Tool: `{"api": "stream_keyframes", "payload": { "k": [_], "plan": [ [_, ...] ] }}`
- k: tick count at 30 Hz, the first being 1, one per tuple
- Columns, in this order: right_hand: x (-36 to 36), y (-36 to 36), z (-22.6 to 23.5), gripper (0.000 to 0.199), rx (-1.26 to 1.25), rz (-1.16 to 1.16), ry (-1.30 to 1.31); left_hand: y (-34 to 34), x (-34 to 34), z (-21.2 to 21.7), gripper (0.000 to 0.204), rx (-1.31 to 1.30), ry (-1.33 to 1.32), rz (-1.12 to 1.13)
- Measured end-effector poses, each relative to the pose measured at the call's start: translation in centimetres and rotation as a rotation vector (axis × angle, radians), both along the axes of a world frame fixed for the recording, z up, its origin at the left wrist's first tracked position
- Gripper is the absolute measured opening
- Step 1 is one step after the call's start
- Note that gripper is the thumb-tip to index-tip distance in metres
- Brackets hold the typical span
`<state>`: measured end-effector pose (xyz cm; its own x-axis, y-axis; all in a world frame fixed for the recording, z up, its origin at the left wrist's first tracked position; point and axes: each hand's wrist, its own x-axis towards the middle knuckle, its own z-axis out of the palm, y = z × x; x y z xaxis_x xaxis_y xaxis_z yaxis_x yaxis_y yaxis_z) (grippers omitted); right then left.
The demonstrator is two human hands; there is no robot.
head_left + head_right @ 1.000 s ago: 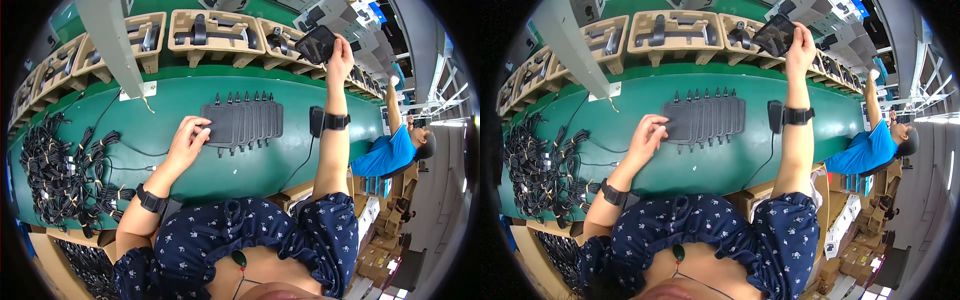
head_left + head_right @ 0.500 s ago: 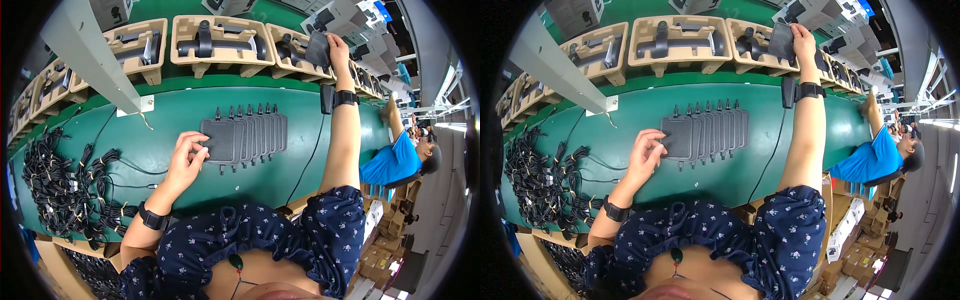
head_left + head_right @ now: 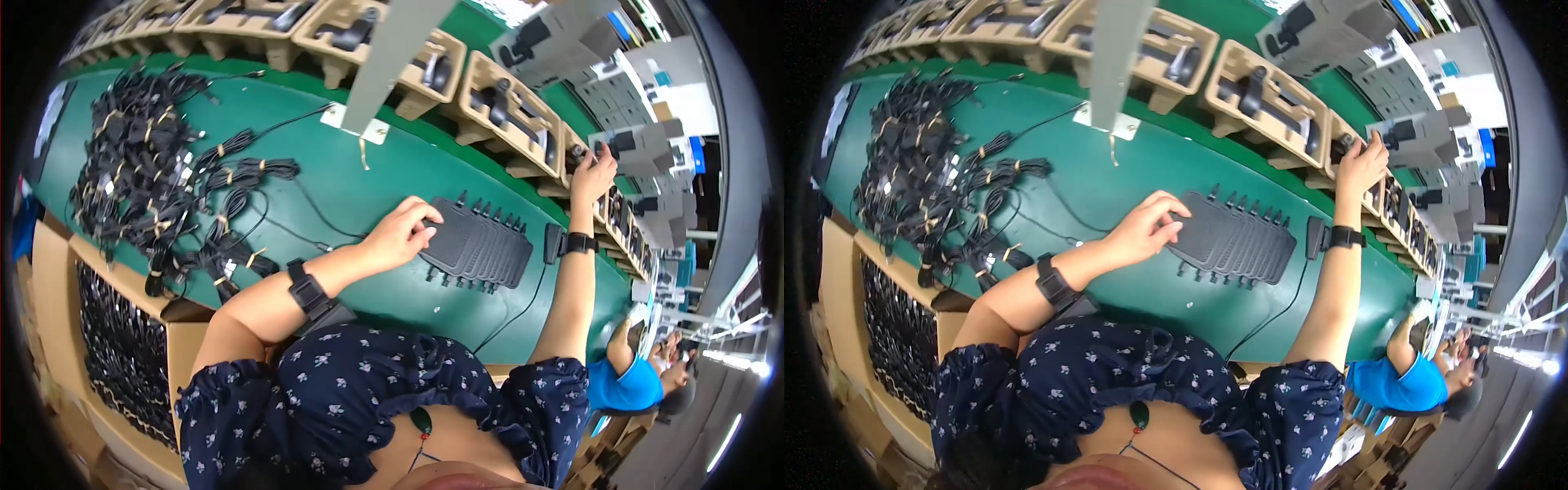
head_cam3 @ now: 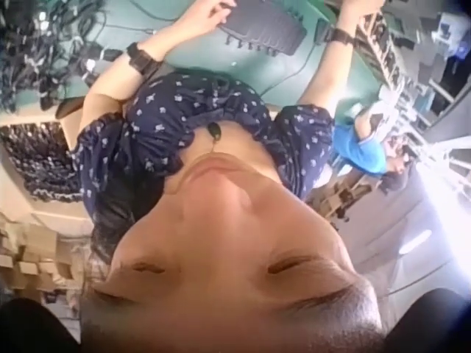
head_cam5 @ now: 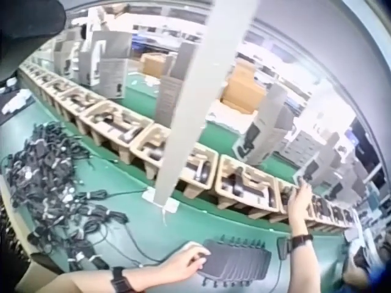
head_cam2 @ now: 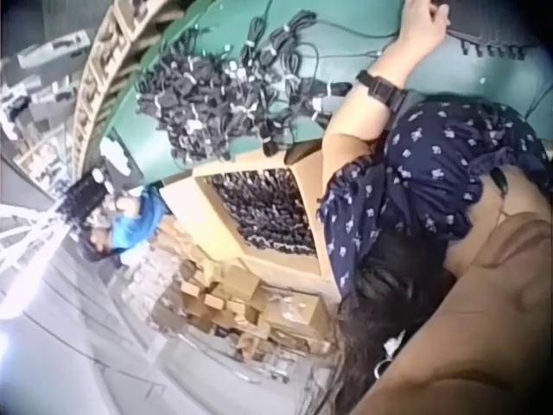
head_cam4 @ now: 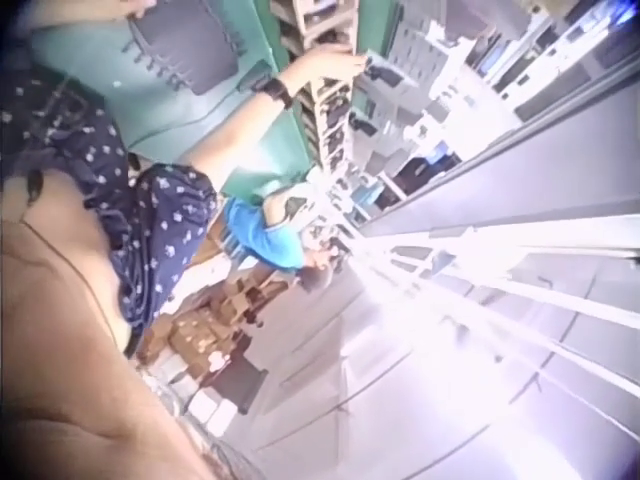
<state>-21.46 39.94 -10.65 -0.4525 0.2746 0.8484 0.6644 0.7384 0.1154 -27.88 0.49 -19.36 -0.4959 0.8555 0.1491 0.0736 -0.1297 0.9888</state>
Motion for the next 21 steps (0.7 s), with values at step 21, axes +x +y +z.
{"api": "stream_keyframes", "payload": {
  "k": [21],
  "plan": [
    [-15.9,-39.4,-3.2,0.04,-0.422,1.173,-1.13,-0.2,0.2,-0.4,0.037,0.159,0.174,-0.079]
  ]
}}
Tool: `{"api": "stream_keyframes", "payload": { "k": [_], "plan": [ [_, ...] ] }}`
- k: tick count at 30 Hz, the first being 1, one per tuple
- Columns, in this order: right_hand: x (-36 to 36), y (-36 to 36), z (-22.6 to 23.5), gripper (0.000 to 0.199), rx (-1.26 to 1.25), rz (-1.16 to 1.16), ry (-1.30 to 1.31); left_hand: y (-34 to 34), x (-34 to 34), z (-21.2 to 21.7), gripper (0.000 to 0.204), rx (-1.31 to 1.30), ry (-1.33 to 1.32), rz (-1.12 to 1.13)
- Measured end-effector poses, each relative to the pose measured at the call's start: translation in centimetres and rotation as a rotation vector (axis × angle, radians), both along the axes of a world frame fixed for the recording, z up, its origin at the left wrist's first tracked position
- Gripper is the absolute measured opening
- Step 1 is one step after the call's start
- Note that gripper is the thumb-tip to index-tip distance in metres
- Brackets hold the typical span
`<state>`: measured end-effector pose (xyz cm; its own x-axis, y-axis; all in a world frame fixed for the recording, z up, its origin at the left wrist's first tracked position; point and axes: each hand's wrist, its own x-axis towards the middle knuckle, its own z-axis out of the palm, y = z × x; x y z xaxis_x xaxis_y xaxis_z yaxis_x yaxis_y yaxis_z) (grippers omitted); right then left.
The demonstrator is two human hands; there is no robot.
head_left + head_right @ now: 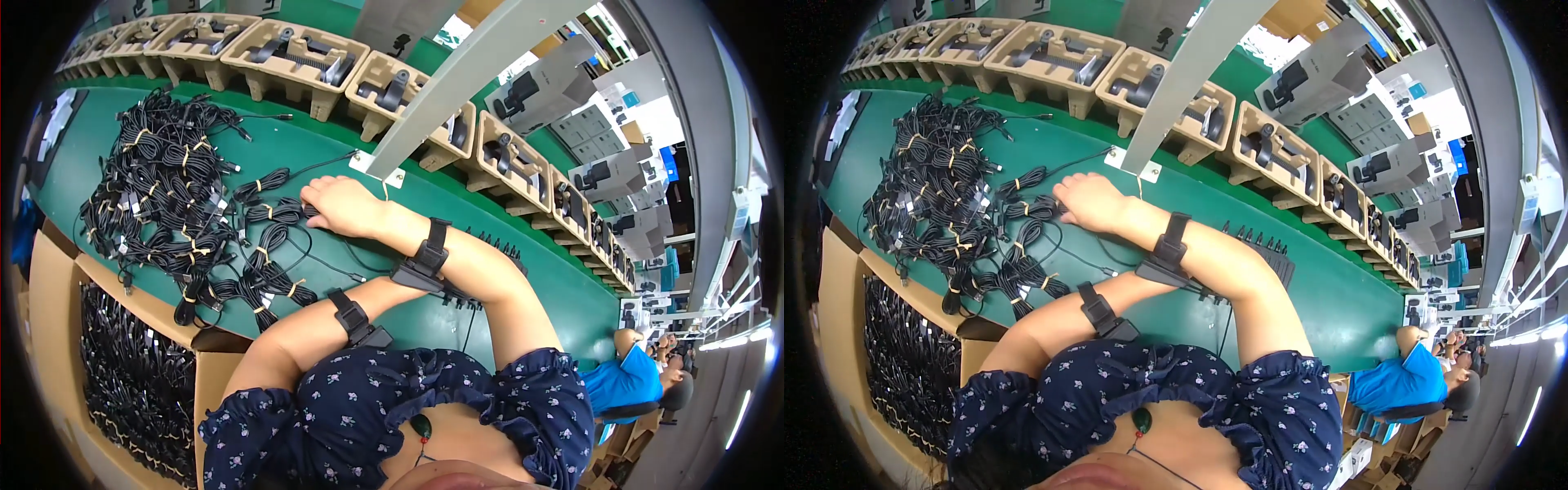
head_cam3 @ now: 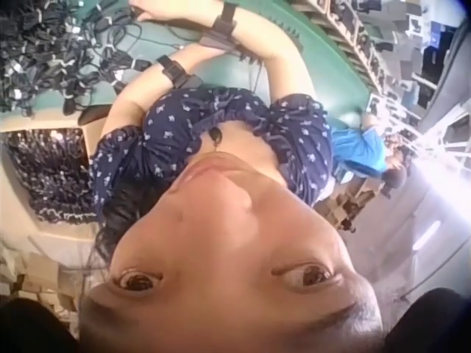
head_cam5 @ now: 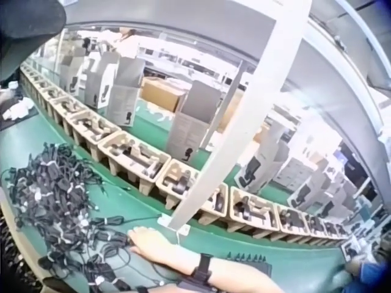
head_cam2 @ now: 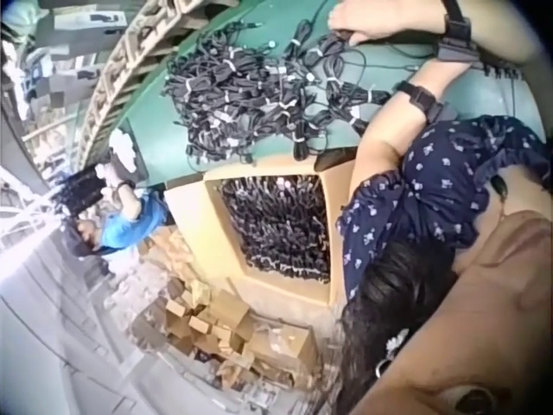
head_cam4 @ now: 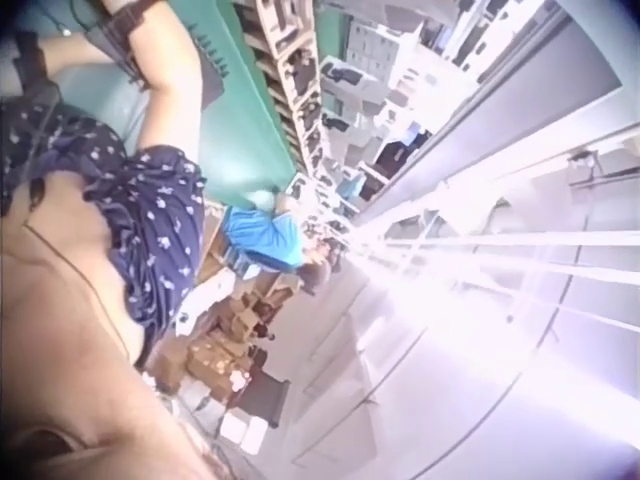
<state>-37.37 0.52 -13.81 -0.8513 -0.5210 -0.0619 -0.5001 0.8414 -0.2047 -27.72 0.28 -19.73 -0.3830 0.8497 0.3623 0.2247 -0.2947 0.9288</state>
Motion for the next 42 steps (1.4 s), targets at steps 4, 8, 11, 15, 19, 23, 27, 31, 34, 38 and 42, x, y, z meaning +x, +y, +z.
{"api": "stream_keyframes", "payload": {
  "k": [4,8,11,15,19,23,27,31,34,38,42],
  "plan": [
    [0.8,1.7,0.2,0.037,-0.148,-0.106,-0.041,1.7,0.6,-2.8,0.042,0.063,0.05,0.041],
    [3.4,4.2,1.9,0.034,-0.333,-0.283,-0.17,1.9,-0.1,-3.4,0.026,0.17,0.111,0.16],
    [6.0,6.6,2.3,0.029,-0.515,-0.353,0.037,1.3,-0.4,-0.7,0.031,-0.321,-0.177,-0.044],
    [10.0,9.9,5.0,0.028,-0.856,-0.668,-0.166,0.1,0.1,1.9,0.05,-0.064,-0.631,-0.265],
    [14.2,13.3,5.6,0.019,-1.085,-0.803,-0.04,-1.1,-0.7,4.1,0.062,-0.011,-0.983,-0.419],
    [17.0,14.5,6.1,0.021,-1.165,-0.895,-0.001,-0.8,-2.5,1.6,0.018,0.24,-1.248,-0.226],
    [18.1,13.1,5.8,0.021,-1.269,-0.786,0.08,-0.2,-2.0,1.1,0.014,0.132,-1.165,-0.163],
    [18.0,11.6,3.3,0.025,-0.761,-0.57,0.146,-0.7,-0.2,2.1,0.014,-0.027,-0.889,-0.258],
    [18.8,10.5,3.1,0.037,-0.449,-0.529,0.119,-0.8,0.4,1.2,0.014,0.002,-0.82,-0.215],
    [20.1,12.1,3.0,0.042,-0.277,-0.728,0.222,-0.6,0.6,1.5,0.025,-0.022,-0.685,-0.22],
    [21.5,15.9,4.6,0.026,-0.24,-1.013,0.384,-0.5,-0.6,1.2,0.032,-0.05,-0.566,-0.138]
  ]
}}
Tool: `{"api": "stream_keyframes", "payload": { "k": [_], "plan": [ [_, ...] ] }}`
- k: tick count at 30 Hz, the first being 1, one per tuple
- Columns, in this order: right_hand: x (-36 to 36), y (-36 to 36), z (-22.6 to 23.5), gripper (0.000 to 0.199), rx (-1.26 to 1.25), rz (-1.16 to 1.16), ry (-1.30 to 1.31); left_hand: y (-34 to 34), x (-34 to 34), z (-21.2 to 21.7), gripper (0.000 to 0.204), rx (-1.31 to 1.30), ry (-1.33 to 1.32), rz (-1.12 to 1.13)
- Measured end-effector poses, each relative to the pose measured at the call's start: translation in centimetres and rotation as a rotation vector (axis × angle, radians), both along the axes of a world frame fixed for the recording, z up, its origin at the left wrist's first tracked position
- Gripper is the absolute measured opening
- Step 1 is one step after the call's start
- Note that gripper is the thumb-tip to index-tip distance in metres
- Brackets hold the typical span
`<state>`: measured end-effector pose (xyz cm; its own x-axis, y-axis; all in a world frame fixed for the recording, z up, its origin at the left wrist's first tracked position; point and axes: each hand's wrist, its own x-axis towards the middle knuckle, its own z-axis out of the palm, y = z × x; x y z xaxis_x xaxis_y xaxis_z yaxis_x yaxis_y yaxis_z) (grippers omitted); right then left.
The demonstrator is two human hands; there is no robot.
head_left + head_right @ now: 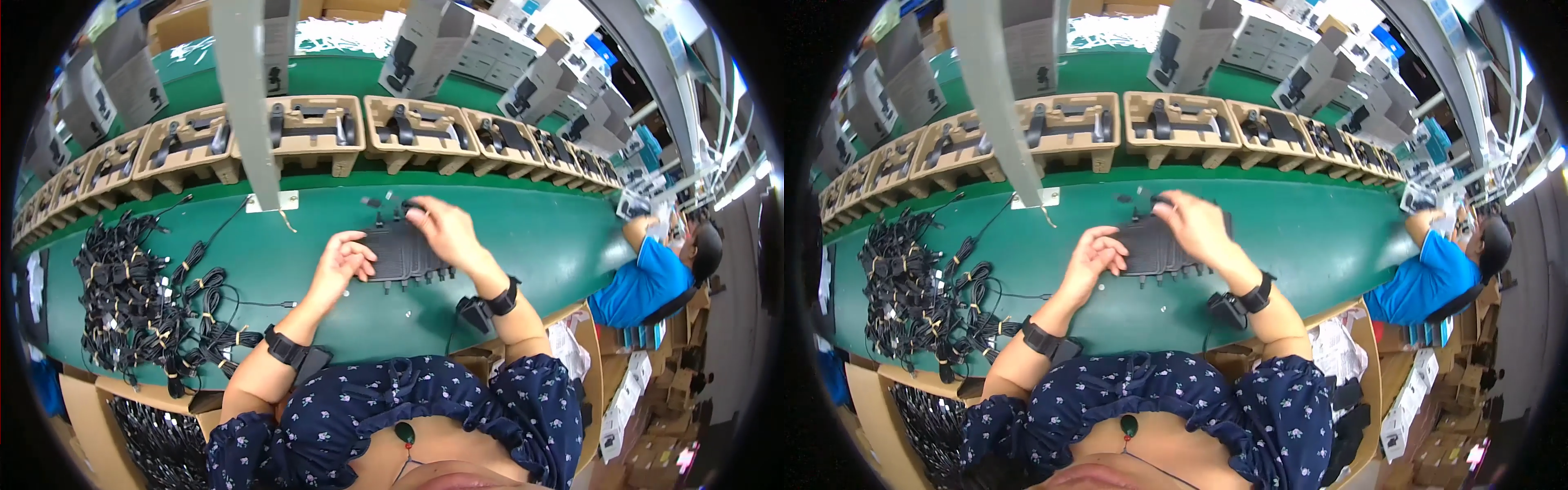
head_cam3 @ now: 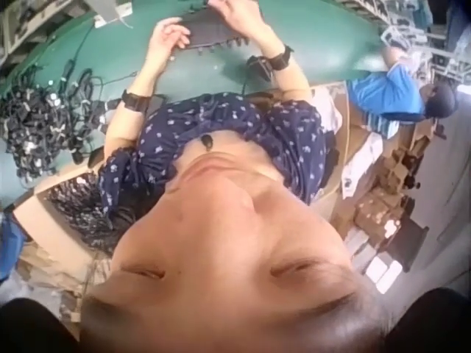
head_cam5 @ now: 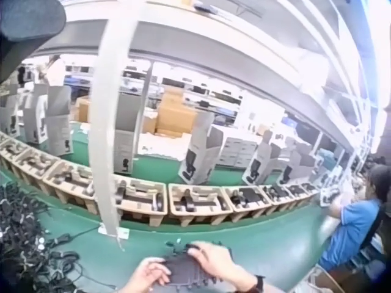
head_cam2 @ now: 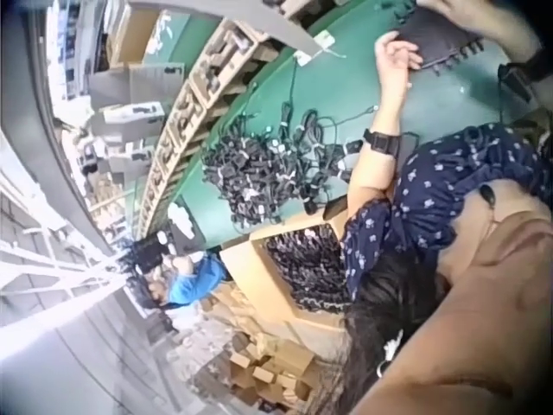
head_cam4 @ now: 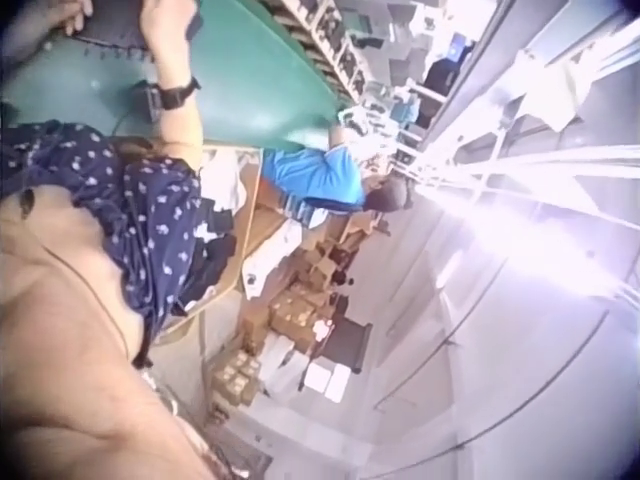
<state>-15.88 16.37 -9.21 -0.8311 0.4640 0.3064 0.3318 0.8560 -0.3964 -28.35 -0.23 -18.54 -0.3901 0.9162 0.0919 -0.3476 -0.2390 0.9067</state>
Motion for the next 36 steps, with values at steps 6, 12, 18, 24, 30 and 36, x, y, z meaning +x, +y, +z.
{"api": "stream_keyframes", "payload": {
  "k": [6,12,18,24,30,36],
  "plan": [
    [1.6,9.6,2.4,0.025,0.164,-0.321,0.292,-0.2,-0.6,-0.2,0.03,-0.059,0.02,0.018],
    [2.4,19.8,4.2,0.024,0.708,-0.492,0.28,0.1,-0.7,-0.2,0.028,-0.111,0.053,-0.033],
    [0.6,24.3,3.2,0.019,0.908,-0.38,-0.19,-0.1,-0.8,-0.3,0.028,-0.147,0.017,-0.042],
    [-3.7,26.5,4.3,0.017,0.801,-0.418,-0.481,-0.3,-1.1,-0.6,0.031,-0.141,-0.012,-0.009],
    [-5.4,28.9,-2.5,0.029,0.452,-0.515,-0.158,-0.1,-1.3,-0.7,0.034,-0.126,-0.046,0.013],
    [-3.1,28.4,-2.8,0.026,0.649,-0.323,-0.154,-0.4,-1.5,-0.8,0.032,-0.141,-0.067,0.004]
  ]
}}
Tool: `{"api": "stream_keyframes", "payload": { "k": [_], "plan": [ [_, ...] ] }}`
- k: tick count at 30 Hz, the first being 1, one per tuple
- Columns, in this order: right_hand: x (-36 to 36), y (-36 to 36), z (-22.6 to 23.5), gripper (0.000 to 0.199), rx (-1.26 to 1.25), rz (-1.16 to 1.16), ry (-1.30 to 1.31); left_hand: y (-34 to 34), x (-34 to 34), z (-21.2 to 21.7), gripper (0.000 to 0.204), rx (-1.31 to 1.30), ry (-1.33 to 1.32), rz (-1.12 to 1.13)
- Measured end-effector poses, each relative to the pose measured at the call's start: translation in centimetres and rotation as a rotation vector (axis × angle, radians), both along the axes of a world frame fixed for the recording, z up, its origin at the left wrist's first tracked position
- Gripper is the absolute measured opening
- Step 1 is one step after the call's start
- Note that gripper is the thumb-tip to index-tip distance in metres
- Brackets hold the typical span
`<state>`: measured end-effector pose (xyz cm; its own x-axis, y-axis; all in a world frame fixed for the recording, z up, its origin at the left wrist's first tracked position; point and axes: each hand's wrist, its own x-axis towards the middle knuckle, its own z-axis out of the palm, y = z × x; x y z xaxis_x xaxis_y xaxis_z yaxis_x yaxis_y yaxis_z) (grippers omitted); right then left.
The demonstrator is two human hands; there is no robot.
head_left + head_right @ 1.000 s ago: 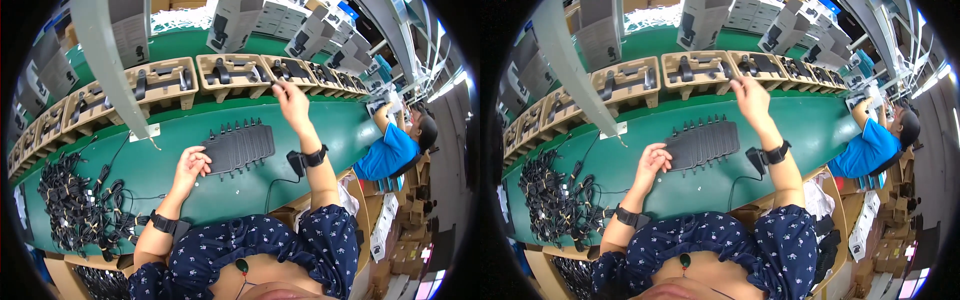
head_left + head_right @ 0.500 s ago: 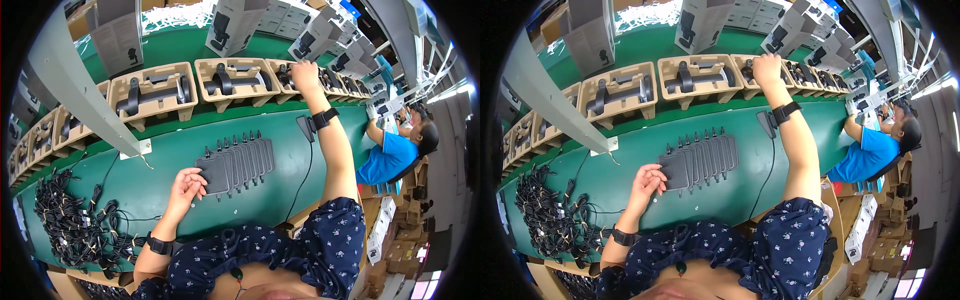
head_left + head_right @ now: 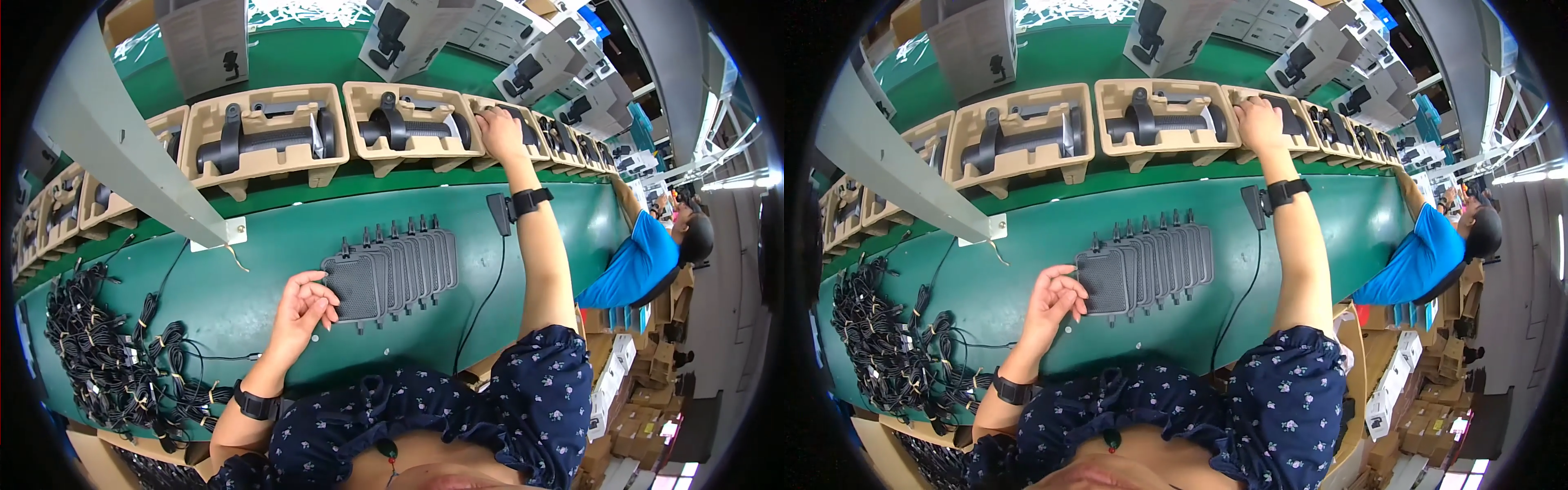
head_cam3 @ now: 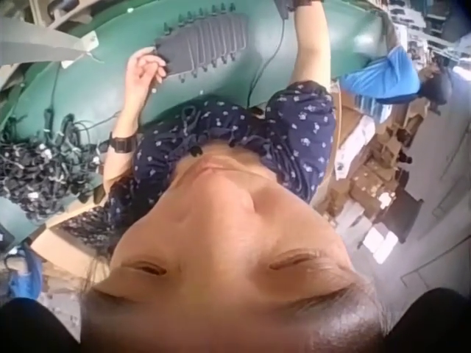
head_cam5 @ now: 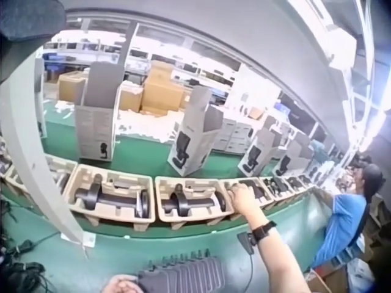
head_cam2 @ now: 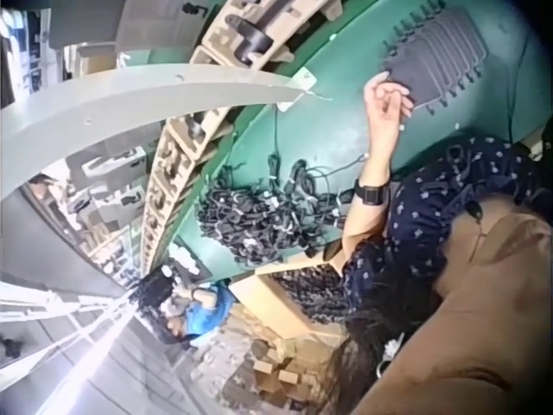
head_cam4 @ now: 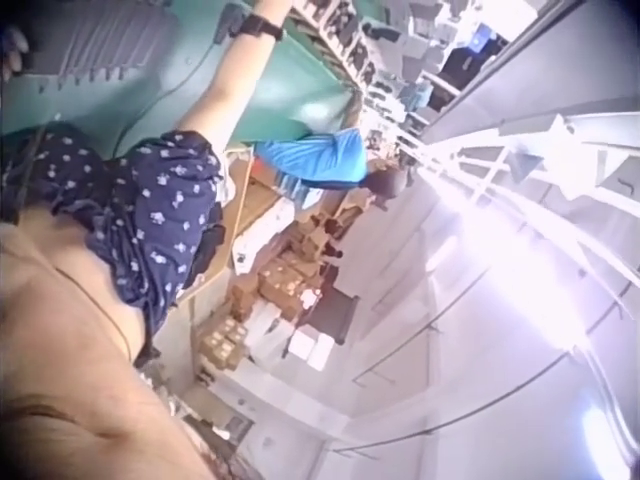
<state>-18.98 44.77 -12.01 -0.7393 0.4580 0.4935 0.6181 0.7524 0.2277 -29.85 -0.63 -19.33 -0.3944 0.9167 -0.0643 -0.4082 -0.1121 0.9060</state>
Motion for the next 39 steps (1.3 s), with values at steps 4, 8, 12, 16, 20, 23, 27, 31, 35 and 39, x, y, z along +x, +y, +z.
{"api": "stream_keyframes", "payload": {
  "k": [4,8,12,16,20,23,27,31,35,39],
  "plan": [
    [0.5,0.4,1.6,0.028,-0.101,-0.031,-0.146,0.0,-0.1,-0.1,0.029,-0.009,0.013,-0.017],
    [-2.9,2.6,3.1,0.024,-0.404,-0.262,-0.323,-0.3,-0.2,0.1,0.025,-0.037,0.026,-0.036],
    [-3.7,6.3,-0.3,0.024,-0.253,-0.38,-0.136,0.2,0.0,0.1,0.023,-0.036,0.012,-0.047],
    [-3.2,3.5,-1.9,0.024,-0.303,-0.352,0.361,-0.3,0.0,-0.1,0.023,-0.041,0.012,-0.029],
    [-1.4,3.2,-2.0,0.018,-0.325,-0.231,0.418,0.0,-0.2,0.0,0.023,-0.039,0.011,-0.043],
    [0.3,3.3,-1.8,0.019,-0.275,-0.001,0.306,0.3,-0.3,-0.2,0.022,-0.049,-0.008,-0.046],
    [0.9,2.6,-1.3,0.018,-0.007,-0.135,0.24,0.1,0.0,0.2,0.021,-0.04,0.018,-0.008],
    [0.1,3.2,-1.6,0.014,-0.227,-0.336,0.265,0.1,-0.1,-0.1,0.017,-0.013,0.038,0.125],
    [-0.2,2.3,-1.0,0.016,-0.144,-0.353,0.133,0.3,-0.5,-1.2,0.02,-0.011,0.31,0.47],
    [1.9,0.6,-1.2,0.029,0.118,-0.291,0.062,1.1,-0.7,-1.4,0.018,-0.04,0.481,0.42]
  ]
}}
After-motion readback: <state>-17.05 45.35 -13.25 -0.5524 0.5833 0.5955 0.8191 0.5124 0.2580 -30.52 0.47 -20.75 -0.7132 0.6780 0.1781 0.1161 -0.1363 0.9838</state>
